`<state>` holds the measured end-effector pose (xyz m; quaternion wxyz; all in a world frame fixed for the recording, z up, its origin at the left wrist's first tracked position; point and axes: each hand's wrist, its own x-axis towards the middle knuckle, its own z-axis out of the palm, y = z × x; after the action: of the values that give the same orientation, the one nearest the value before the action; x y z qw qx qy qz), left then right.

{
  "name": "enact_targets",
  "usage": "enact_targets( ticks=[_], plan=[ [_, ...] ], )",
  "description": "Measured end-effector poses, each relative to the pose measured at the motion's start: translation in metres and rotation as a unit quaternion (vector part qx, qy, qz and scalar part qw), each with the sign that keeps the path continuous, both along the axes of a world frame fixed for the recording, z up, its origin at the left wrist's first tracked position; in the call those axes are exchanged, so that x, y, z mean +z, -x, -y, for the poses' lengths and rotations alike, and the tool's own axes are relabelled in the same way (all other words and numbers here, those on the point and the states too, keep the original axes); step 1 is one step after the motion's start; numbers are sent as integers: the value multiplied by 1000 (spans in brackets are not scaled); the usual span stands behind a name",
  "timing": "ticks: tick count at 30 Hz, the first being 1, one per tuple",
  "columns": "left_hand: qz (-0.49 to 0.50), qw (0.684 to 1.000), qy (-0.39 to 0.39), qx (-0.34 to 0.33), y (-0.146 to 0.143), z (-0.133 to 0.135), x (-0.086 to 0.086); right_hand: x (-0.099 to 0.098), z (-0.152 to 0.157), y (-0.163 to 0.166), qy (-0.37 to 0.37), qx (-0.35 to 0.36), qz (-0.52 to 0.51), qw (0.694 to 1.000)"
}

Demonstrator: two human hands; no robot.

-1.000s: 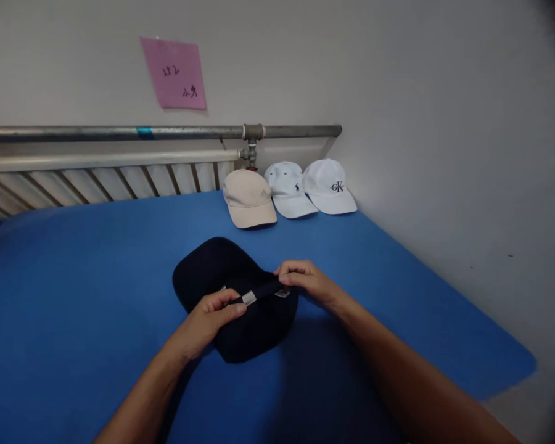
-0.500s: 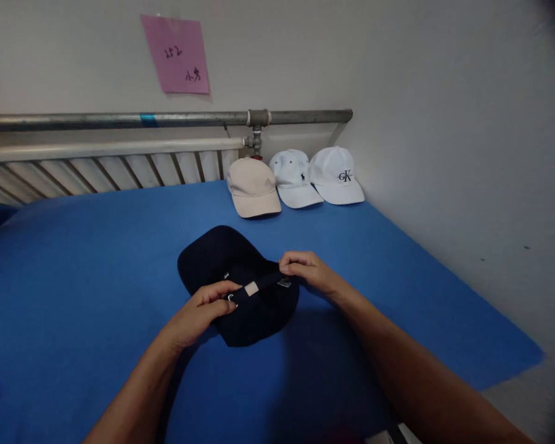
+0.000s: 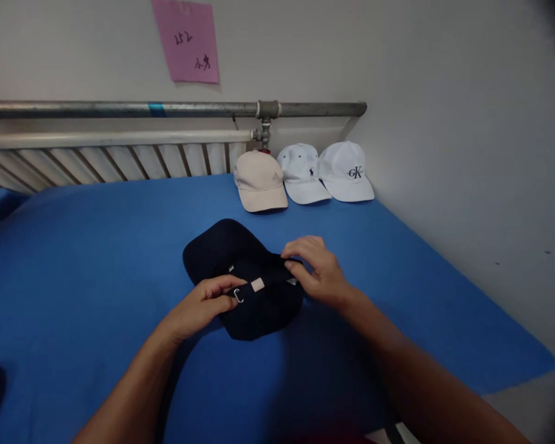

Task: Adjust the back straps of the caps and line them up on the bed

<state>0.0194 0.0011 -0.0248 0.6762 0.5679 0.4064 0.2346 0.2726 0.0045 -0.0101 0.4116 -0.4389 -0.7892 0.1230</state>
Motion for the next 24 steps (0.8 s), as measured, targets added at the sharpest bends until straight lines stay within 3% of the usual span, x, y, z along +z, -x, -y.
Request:
enact_targets(
  ticks=[3,9,14,20,24],
  plan=[
    [-9,1000,-14,-3,-3,3,0,7,14,15,-41,12,59,997],
    [-12,999,-27,16,-10,9,-2,-2,24,32,15,46,124,991],
    [-8,998,-51,30,-10,10,0,-1,22,26,33,76,63,995],
    [72,990,-55,110,9,10,9,3,7,1,133,69,-156,976],
    [117,987,-65,91,21,16,18,-7,1,-1,112,83,-112,984]
  ],
)
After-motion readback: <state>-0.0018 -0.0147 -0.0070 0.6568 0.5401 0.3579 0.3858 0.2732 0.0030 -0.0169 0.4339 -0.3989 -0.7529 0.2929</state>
